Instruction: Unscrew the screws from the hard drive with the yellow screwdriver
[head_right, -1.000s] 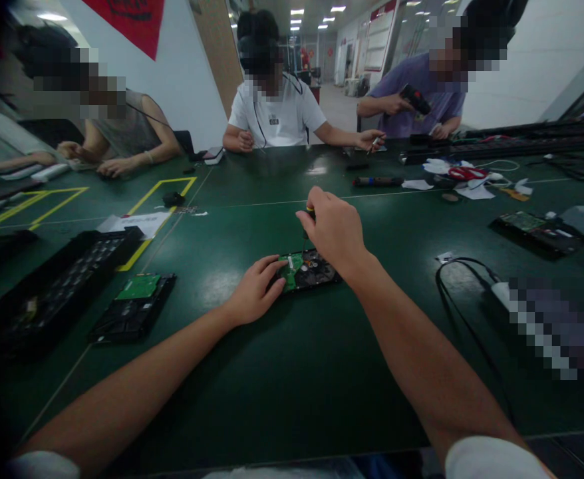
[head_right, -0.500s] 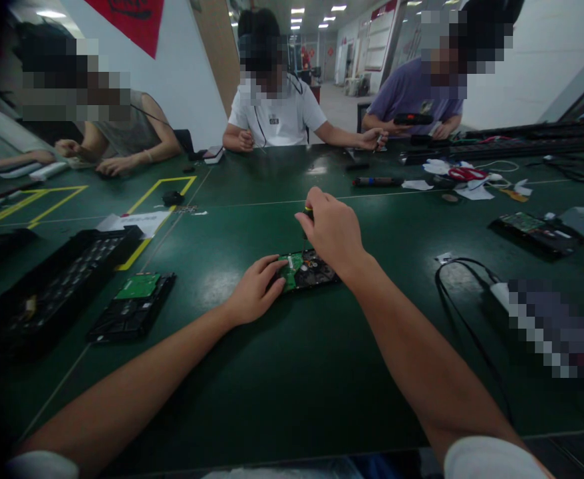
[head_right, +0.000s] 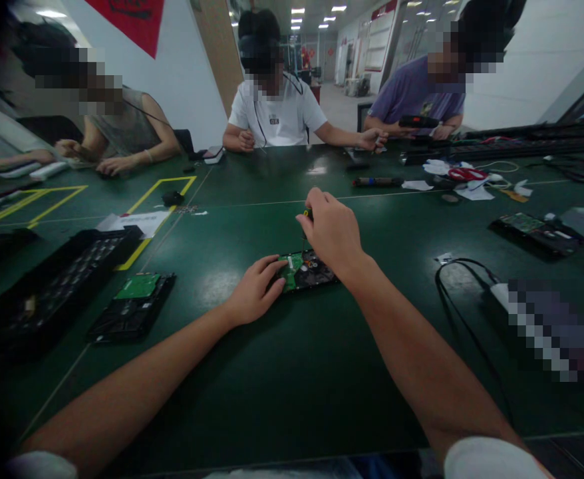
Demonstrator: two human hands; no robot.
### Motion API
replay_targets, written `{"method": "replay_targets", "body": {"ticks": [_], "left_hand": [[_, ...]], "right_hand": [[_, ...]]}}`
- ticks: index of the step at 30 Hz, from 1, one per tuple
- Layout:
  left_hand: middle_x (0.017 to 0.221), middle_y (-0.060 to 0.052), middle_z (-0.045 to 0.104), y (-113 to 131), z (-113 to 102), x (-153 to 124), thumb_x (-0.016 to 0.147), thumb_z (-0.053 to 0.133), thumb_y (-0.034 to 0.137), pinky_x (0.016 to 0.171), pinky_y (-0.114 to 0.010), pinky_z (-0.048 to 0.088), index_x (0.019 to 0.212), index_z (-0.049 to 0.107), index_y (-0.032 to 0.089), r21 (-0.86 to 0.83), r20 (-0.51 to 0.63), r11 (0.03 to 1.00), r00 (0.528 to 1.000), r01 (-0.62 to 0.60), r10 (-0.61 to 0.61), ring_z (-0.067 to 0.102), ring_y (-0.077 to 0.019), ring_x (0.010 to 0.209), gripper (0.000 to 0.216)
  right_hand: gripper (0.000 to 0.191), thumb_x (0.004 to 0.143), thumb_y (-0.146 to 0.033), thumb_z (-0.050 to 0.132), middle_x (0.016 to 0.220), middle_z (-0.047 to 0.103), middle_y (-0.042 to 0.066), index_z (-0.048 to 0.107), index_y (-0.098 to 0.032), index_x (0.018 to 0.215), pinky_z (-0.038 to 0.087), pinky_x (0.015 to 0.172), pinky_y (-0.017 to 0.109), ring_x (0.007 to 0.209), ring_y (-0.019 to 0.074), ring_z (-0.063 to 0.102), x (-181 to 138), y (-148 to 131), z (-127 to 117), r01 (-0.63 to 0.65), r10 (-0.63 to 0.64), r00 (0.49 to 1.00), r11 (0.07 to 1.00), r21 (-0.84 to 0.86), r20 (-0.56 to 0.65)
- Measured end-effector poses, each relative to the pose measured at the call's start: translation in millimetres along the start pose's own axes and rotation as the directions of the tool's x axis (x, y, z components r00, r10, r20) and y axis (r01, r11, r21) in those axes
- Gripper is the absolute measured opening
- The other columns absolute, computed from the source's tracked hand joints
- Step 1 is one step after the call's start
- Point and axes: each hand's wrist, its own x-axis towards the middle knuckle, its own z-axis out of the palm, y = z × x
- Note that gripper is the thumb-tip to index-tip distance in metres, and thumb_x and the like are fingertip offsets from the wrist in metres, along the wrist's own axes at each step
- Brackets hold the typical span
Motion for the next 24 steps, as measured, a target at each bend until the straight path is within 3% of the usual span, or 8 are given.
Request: {"method": "replay_targets", "body": {"ticks": [6,13,20,24], "left_hand": [[0.150,-0.017,0.052,-0.5,0.0,0.3,0.105,0.045,0.042,0.118,-0.056,0.043,0.149,0.051,0.022,-0.002,-0.003,1.000,1.000,-0.006,0.006,0.050,-0.0326,0.142,0.049],[0.151,-0.017,0.051,-2.2,1.1,-0.2,0.105,0.045,0.043,0.119,-0.055,0.042,0.150,0.051,0.021,-0.003,0.005,1.000,1.000,-0.001,0.001,0.049,-0.0327,0.143,0.050],[0.151,-0.017,0.052,-1.4,0.7,0.1,0.105,0.045,0.043,0.118,-0.055,0.043,0.150,0.051,0.022,-0.001,-0.001,1.000,1.000,-0.003,0.003,0.050,-0.0323,0.142,0.050],[0.152,-0.017,0.051,-0.7,0.0,-0.1,0.105,0.045,0.043,0.118,-0.056,0.042,0.150,0.051,0.022,-0.003,-0.001,1.000,1.000,-0.004,0.004,0.050,-0.0326,0.142,0.050]], "right_hand": [[0.017,0.096,-0.026,0.059,0.110,0.068,0.013,0.063,-0.021,0.111,0.045,0.082,0.040,0.099,0.0295,0.061,-1.0,-0.4,-1.1,0.063,-0.062,0.997,0.998,-0.021,0.034],[0.018,0.093,-0.026,0.064,0.105,0.068,0.013,0.061,-0.019,0.109,0.044,0.078,0.039,0.091,0.0282,0.062,-0.2,2.1,0.5,-0.004,0.005,1.000,1.000,-0.029,0.001],[0.013,0.097,-0.025,0.058,0.108,0.069,0.013,0.063,-0.020,0.108,0.044,0.081,0.039,0.097,0.0286,0.063,0.4,-1.7,-3.3,0.056,-0.056,0.997,0.998,0.006,0.047],[0.011,0.096,-0.028,0.062,0.103,0.069,0.012,0.062,-0.021,0.105,0.043,0.080,0.038,0.092,0.0273,0.062,1.3,-1.4,-4.7,0.028,-0.027,0.999,0.999,-0.018,0.037]]}}
